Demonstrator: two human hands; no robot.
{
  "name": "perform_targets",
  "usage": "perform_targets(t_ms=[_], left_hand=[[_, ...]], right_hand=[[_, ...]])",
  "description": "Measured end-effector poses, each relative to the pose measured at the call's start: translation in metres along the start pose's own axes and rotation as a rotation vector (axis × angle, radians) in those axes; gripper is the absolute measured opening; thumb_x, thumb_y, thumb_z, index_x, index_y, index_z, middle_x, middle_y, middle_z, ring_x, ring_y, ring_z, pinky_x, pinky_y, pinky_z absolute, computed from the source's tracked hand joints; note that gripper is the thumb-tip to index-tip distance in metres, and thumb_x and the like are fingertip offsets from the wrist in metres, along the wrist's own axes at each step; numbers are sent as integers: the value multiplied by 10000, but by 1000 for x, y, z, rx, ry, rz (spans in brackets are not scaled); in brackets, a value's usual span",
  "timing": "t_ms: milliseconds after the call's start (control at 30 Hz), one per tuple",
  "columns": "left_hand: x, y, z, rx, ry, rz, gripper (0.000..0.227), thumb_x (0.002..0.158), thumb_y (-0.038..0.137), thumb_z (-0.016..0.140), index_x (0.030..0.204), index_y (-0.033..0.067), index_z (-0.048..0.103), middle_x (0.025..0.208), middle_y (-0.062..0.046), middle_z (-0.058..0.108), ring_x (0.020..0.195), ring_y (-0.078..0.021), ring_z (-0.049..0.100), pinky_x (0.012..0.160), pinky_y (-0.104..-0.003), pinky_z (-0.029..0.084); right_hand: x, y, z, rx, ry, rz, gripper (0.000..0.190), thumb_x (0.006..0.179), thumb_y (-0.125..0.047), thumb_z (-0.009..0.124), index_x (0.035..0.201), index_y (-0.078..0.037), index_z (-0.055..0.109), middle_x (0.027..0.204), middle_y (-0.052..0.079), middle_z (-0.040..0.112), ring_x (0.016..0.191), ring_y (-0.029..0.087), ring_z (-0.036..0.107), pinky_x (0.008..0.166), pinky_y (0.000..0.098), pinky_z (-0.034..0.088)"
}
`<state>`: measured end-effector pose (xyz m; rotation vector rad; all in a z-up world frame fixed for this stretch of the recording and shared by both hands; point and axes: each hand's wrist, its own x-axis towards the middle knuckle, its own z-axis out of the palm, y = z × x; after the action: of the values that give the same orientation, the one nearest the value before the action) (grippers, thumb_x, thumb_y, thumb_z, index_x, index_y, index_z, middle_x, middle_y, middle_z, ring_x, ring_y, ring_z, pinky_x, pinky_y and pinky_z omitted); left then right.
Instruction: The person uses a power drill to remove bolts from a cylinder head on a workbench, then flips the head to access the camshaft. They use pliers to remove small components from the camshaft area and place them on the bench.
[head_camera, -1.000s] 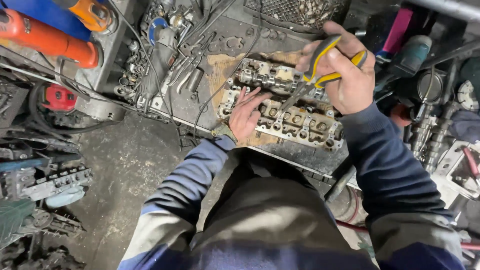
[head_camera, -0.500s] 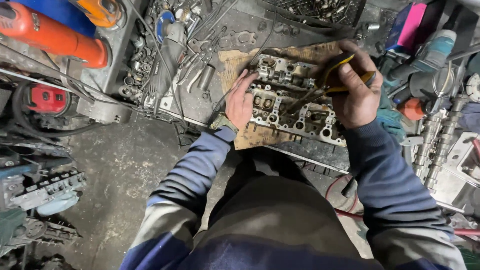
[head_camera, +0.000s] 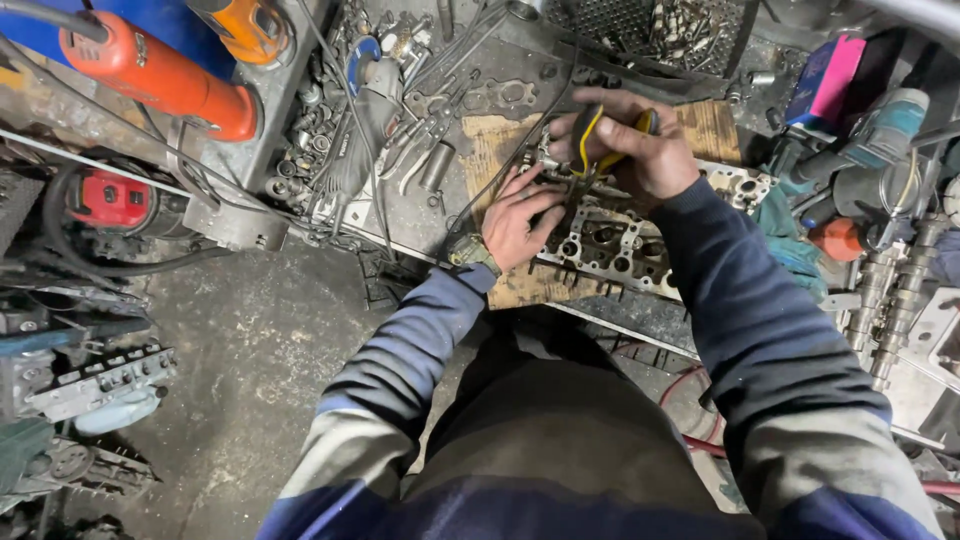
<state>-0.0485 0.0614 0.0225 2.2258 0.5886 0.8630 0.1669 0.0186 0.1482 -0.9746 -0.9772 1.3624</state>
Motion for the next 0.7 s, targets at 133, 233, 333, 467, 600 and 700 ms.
perform_targets(t_ms=[133,233,333,467,600,700], left_hand=[[-3,4,0,2,25,-11,155,946,147,729,1082,92,779,1176,3,794,1430,-303,560,1296,-508,304],[-1,4,2,13,49,2,141,955,126,707,1071,87,777,1147,-6,791,1402,-317,586,1274,-495,337],[-2,4,2,29,30,-16,157,973,133,682,1090,102,783,1165,2,784,1413,-312,577,1270,-490,339],[0,6,1,16,39,-39,168,975,138,688,1101,82,784,1143,-27,792,1396,-310,593,1262,-489,347],[0,5,0,18,24,-26,141,978,125,684,1074,87,780,1148,-25,783,1414,-322,573,1266,-500,341],[0,9,-5,-22,-9,-60,210,992,134,639,1161,97,757,1076,-81,773,1428,-351,560,1264,-515,330]], right_hand=[[10,7,-6,142,-41,23,453,1032,-142,644,1468,-30,590,1296,249,721,1116,361,772,1027,448,660],[18,15,-13,181,-102,34,454,1048,-154,631,1483,-32,588,1310,259,711,1160,399,757,1043,455,642],[25,24,-13,204,-96,26,446,1064,-167,630,1487,-31,586,1268,233,725,1117,367,766,1048,473,646],[30,33,-8,270,-113,-96,380,1115,-223,623,1434,-17,612,1112,177,733,929,276,732,874,383,622],[31,27,8,233,-81,-159,344,1132,-339,603,1291,-40,665,986,128,711,761,202,645,694,316,527],[32,30,10,201,-31,-145,297,1085,-324,675,1126,-30,686,916,113,722,704,172,648,635,304,553]])
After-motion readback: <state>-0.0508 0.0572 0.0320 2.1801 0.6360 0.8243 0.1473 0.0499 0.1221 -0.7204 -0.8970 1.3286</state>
